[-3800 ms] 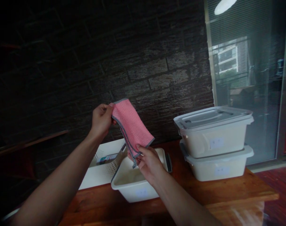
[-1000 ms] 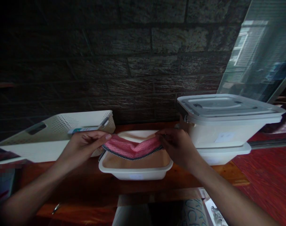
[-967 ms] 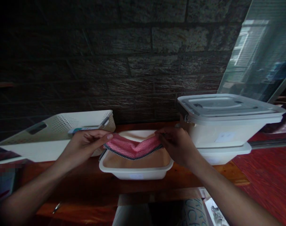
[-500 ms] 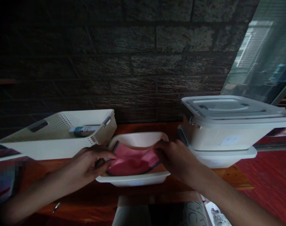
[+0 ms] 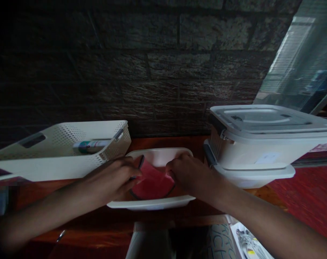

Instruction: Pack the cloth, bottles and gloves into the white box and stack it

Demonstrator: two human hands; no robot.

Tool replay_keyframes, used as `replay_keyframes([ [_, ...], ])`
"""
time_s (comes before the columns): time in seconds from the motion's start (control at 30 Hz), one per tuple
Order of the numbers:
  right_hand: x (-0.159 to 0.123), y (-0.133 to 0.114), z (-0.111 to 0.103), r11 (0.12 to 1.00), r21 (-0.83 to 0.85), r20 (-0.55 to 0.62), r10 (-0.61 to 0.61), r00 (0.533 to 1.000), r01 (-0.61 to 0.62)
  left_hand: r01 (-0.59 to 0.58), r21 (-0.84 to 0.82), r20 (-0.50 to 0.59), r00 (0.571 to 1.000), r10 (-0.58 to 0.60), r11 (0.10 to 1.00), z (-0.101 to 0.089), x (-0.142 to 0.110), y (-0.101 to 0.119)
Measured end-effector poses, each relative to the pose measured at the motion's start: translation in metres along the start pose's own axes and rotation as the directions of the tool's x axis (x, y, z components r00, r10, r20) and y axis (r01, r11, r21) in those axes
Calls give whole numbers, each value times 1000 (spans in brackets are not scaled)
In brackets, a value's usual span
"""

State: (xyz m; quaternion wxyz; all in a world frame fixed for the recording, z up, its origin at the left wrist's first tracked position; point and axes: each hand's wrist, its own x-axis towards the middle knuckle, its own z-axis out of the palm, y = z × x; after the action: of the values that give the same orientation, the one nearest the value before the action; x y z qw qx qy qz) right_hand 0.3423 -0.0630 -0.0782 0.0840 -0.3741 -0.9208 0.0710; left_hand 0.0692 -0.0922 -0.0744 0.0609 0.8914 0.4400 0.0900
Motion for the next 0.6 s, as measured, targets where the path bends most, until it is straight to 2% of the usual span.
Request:
replay_keyframes([
  [0.17,4,0,-2,999,-38,13,0,1000,0,-32,154,22,999,29,988,5,9,-2],
  [0.3,4,2,5,998,-45,55,38,998,-35,-31,250,66,998,15,968,15,9,-2],
  [0.37,4,1,8,999,-37,65,30,997,-28,-36,230,68,997,20,972,16,9,0],
  [0.47,6,-2,7,999,-52,49,9,999,-6,-33,121,-2,999,34,992,11,9,3],
  [0.6,7,-1,5,996,-89,27,-6,1000,8,18,28,-44,999,-16,999,4,8,4],
])
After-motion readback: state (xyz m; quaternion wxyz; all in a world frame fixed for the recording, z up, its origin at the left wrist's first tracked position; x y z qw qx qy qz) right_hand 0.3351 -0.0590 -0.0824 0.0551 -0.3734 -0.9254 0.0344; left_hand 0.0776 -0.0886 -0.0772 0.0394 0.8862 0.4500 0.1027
